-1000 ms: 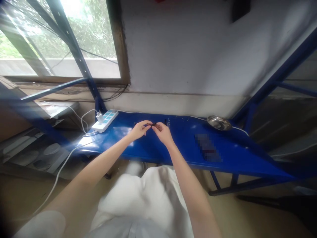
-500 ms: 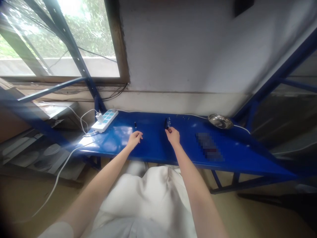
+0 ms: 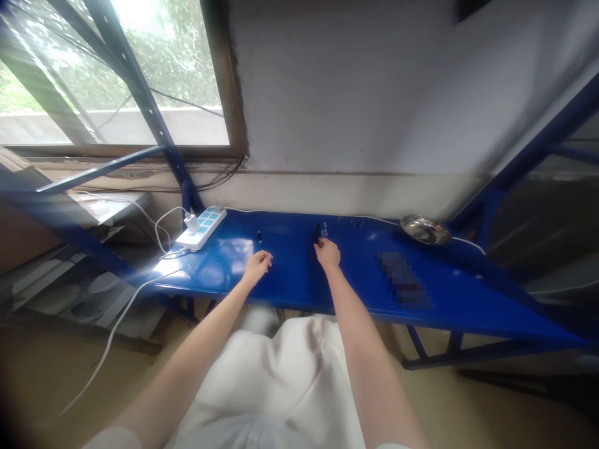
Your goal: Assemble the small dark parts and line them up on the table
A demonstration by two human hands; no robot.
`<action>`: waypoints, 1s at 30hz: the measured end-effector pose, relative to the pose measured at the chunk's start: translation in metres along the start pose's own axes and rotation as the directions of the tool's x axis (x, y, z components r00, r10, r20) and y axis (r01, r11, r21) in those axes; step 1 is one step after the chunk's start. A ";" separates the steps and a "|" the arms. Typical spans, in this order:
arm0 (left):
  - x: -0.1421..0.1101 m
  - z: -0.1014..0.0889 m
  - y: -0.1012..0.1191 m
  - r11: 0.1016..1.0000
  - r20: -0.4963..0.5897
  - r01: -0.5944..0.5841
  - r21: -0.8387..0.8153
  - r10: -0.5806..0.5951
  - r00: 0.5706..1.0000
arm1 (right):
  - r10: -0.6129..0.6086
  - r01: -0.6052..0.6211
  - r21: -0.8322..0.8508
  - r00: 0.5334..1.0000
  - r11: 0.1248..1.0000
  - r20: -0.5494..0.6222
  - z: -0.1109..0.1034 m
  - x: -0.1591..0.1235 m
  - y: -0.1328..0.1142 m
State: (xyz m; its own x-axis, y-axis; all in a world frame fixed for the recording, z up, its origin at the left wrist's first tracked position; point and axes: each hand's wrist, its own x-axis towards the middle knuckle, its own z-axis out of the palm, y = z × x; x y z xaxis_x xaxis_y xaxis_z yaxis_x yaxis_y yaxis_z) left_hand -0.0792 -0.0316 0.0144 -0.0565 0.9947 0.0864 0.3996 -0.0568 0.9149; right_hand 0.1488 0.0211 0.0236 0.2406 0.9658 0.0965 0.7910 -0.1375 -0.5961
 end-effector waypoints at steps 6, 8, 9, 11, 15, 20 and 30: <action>0.001 0.000 -0.003 1.000 0.006 -0.010 0.005 0.009 1.000 | -0.035 0.035 0.003 0.999 0.999 0.010 -0.001 0.001 0.000; 0.001 0.000 -0.003 1.000 0.006 -0.013 0.006 0.013 1.000 | -0.041 0.041 -0.011 0.999 0.999 0.019 -0.002 0.002 -0.001; 0.001 0.001 -0.004 1.000 0.005 -0.013 0.006 0.013 1.000 | -0.042 0.043 -0.022 0.999 0.999 0.025 -0.002 0.002 -0.001; 0.001 0.001 -0.004 1.000 0.002 -0.013 0.006 0.013 1.000 | -0.050 0.052 -0.046 0.998 0.998 0.039 -0.002 0.004 0.000; 0.001 0.000 -0.004 1.000 0.006 -0.027 0.007 0.027 1.000 | -0.072 0.078 -0.078 0.995 0.994 0.073 -0.002 0.009 0.005; 0.002 0.000 -0.006 0.999 0.007 -0.029 0.013 0.029 1.000 | -0.042 0.055 -0.092 0.989 0.994 0.139 -0.005 0.019 0.012; 0.001 0.000 -0.005 0.999 0.006 -0.026 0.019 0.026 1.000 | 0.055 -0.052 -0.068 0.998 0.996 0.040 -0.013 0.018 0.024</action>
State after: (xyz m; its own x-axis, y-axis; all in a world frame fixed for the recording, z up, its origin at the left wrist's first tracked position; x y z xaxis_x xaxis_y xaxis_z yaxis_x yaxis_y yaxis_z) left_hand -0.0814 -0.0301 0.0100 -0.0401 0.9933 0.1080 0.4184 -0.0814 0.9046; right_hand 0.1794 0.0319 0.0213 0.2611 0.9648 0.0319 0.8140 -0.2023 -0.5445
